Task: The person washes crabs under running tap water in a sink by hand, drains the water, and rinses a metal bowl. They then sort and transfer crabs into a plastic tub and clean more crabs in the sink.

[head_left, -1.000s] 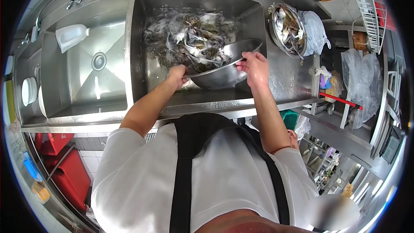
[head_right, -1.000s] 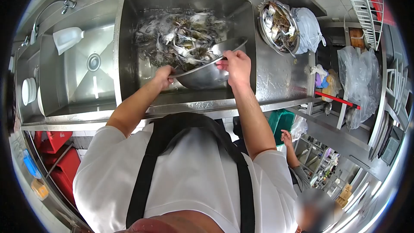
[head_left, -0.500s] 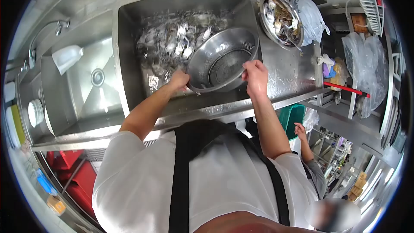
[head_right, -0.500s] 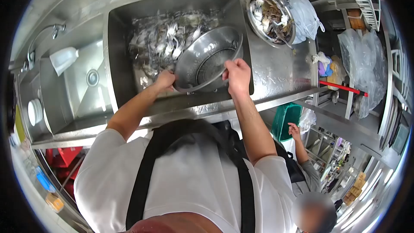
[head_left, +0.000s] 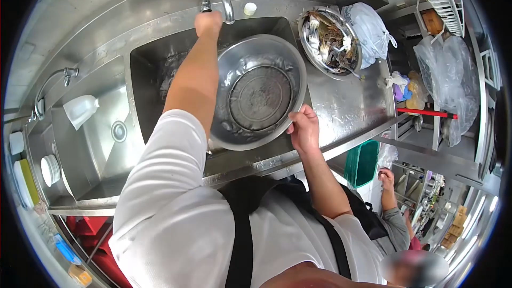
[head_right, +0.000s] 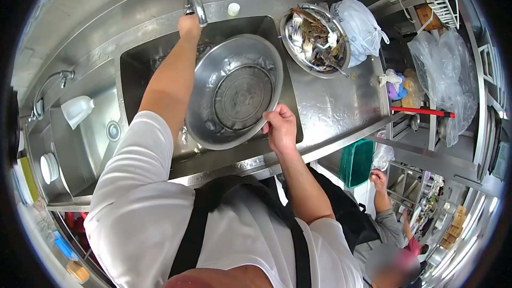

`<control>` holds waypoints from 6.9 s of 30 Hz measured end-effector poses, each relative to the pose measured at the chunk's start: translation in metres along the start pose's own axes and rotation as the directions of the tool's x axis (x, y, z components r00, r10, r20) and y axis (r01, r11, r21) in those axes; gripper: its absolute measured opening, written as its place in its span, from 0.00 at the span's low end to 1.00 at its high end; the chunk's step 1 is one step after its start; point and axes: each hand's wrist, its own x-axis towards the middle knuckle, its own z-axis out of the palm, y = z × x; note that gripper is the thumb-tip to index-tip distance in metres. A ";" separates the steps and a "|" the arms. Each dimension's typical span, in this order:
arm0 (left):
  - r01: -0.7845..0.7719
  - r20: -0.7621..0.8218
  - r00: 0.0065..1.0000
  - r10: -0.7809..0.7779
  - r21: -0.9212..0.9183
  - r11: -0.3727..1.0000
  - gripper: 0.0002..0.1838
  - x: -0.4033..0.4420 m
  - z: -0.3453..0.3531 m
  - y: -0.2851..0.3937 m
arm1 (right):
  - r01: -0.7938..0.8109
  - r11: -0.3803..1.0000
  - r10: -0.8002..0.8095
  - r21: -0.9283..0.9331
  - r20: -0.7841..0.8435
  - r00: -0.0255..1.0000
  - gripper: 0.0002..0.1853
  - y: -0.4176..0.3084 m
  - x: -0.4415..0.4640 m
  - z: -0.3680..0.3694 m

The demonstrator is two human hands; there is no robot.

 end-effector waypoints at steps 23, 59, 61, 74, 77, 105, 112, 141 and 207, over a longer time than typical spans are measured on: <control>-0.096 0.767 0.619 0.169 -0.139 0.986 0.29 -0.214 -0.163 -0.030 | -0.117 0.931 0.221 -0.344 0.279 0.935 0.05 0.013 0.119 0.133; -0.819 0.312 0.551 0.774 0.380 0.431 0.40 -0.207 -0.079 0.004 | 0.068 0.417 -0.098 -0.906 0.030 0.995 0.38 -0.023 0.156 0.103; -0.635 0.199 0.772 0.604 0.296 0.714 0.36 -0.168 -0.086 -0.005 | 0.087 0.346 -0.130 -0.934 0.044 0.990 0.38 -0.021 0.151 0.104; -0.520 0.105 0.850 0.517 0.006 0.854 0.40 -0.113 -0.126 -0.045 | 0.220 0.359 -0.121 -0.907 0.188 0.975 0.41 -0.020 0.160 0.094; -0.452 0.142 0.871 0.471 -0.145 0.880 0.38 -0.119 -0.172 -0.034 | 0.291 0.613 -0.081 -0.734 0.308 0.948 0.37 -0.018 0.178 0.105; -0.621 0.533 0.521 0.667 -0.300 0.724 0.12 -0.291 -0.180 -0.177 | -0.147 0.889 0.155 -0.434 -0.016 0.988 0.14 -0.007 0.082 0.012; 0.077 0.577 0.770 0.272 -0.507 0.858 0.11 -0.146 -0.055 -0.093 | 0.318 0.820 -0.297 -0.477 0.120 0.947 0.17 0.005 0.067 0.001; 0.143 0.298 0.953 -0.059 -0.271 0.952 0.19 -0.154 -0.162 -0.168 | -0.246 0.968 0.241 0.056 0.088 0.967 0.13 0.046 0.109 -0.057; 0.495 0.558 0.829 -0.041 -0.697 0.520 0.25 -0.023 -0.025 -0.028 | 0.117 0.637 -0.622 -0.762 -0.418 0.663 0.12 0.016 -0.181 -0.116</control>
